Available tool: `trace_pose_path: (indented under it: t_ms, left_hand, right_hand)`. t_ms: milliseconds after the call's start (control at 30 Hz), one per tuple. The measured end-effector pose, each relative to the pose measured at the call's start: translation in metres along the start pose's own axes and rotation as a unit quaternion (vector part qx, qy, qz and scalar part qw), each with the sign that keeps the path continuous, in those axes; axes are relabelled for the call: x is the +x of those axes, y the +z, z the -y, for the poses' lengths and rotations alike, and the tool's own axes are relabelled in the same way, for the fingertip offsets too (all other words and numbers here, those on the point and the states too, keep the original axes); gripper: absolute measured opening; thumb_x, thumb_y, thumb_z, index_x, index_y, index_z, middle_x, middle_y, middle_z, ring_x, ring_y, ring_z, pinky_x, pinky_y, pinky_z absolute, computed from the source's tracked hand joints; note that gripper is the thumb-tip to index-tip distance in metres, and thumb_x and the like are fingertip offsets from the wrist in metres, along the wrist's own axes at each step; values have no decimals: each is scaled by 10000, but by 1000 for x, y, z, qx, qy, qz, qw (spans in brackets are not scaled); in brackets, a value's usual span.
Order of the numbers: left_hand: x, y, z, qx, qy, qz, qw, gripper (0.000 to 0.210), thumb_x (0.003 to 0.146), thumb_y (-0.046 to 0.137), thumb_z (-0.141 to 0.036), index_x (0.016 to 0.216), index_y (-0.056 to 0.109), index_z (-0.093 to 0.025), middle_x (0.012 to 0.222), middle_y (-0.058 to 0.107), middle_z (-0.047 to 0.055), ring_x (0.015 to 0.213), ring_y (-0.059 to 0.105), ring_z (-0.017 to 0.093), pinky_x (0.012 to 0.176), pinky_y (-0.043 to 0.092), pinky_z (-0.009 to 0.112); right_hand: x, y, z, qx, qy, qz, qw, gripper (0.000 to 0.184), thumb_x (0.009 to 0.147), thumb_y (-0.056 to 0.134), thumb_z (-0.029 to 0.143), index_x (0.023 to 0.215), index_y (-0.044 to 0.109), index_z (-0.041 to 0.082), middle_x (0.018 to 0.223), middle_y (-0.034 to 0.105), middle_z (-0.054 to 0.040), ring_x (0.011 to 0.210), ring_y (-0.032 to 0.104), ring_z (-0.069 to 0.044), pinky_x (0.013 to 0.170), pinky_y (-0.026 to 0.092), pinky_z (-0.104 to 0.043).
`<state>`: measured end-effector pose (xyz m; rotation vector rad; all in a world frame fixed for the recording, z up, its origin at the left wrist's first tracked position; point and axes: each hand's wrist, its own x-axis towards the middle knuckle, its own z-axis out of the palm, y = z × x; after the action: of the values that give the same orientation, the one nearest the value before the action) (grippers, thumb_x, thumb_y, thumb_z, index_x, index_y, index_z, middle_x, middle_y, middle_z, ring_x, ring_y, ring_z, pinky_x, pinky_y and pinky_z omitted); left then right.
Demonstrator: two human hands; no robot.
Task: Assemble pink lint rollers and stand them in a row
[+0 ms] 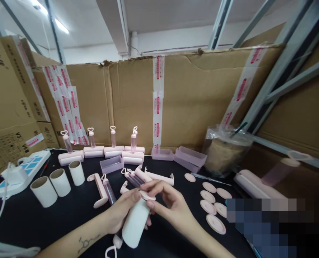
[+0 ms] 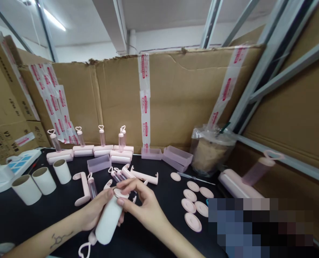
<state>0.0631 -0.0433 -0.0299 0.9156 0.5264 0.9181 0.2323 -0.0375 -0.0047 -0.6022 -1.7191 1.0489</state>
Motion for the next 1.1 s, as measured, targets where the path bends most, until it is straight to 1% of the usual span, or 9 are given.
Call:
trace_pose_path:
  t_ms: [167,300,467,600,700,767,833,900,1100]
  left_hand:
    - [0,-3,-1,-15,-9,-19,1000,428,776,583,-541,889,601,-128,700,672,76,560,645,158,530,519,250]
    - [1,-6,-1,-15,-18,-4,1000,439,763,596,-543,923,610,-134,705,675,72,558,647,166,527,522,262]
    - [0,-6,0,-35,-49,-19,998,453,795,543,-551,879,628,-114,645,651,66,538,627,151,520,504,241]
    - [-3,-3,-1,-50,-83,-25,995,431,819,516,-517,891,627,-106,637,624,54,524,603,141,533,490,243]
    - [-4,-2,-8,-82,-37,-20,996,310,850,508,-423,1023,581,-176,729,630,41,584,605,151,583,485,274]
    - [-5,-2,-15,-114,-5,-29,993,263,863,495,-399,1006,575,-193,769,627,44,640,603,158,626,482,290]
    - [-5,-3,-23,-144,17,-41,989,274,861,492,-406,993,576,-182,800,630,59,685,602,171,663,483,309]
    - [-6,-3,-28,-164,31,-51,985,299,843,512,-380,1044,567,-166,843,639,79,723,610,194,697,486,336]
    - [-3,-3,-31,-127,62,-159,977,344,807,611,-263,1135,538,-190,916,653,55,832,626,203,787,471,314]
  right_hand:
    - [-2,1,0,-23,0,-4,1000,104,833,601,249,908,659,210,1087,653,-88,1065,584,-211,909,458,-360]
    - [-2,0,4,4,24,15,1000,114,831,600,271,877,678,202,1080,676,-98,907,659,-206,673,550,-295]
    - [-4,1,5,-76,-39,35,996,171,808,624,198,971,671,214,1075,692,-84,1037,623,-219,924,472,-384]
    - [-5,1,9,-136,-74,63,986,212,818,605,194,1026,620,228,1153,646,-78,1120,568,-212,961,441,-372]
    - [2,-19,15,-253,-52,25,966,353,850,554,279,1196,506,226,1234,577,-96,1151,534,-210,939,446,-355]
    - [9,-44,15,-438,9,-6,899,388,878,497,299,1257,459,224,1157,620,-79,1057,584,-192,892,458,-334]
    - [15,-72,8,-642,96,-5,761,285,891,465,260,1157,560,226,1046,671,-54,977,611,-197,870,437,-340]
    - [17,-96,-4,-718,151,-24,679,233,868,476,189,1031,641,164,1010,680,-106,966,607,-259,839,419,-384]
    - [12,-101,-45,-767,229,-71,595,172,808,528,131,827,687,65,899,659,-244,895,601,-353,707,399,-388]
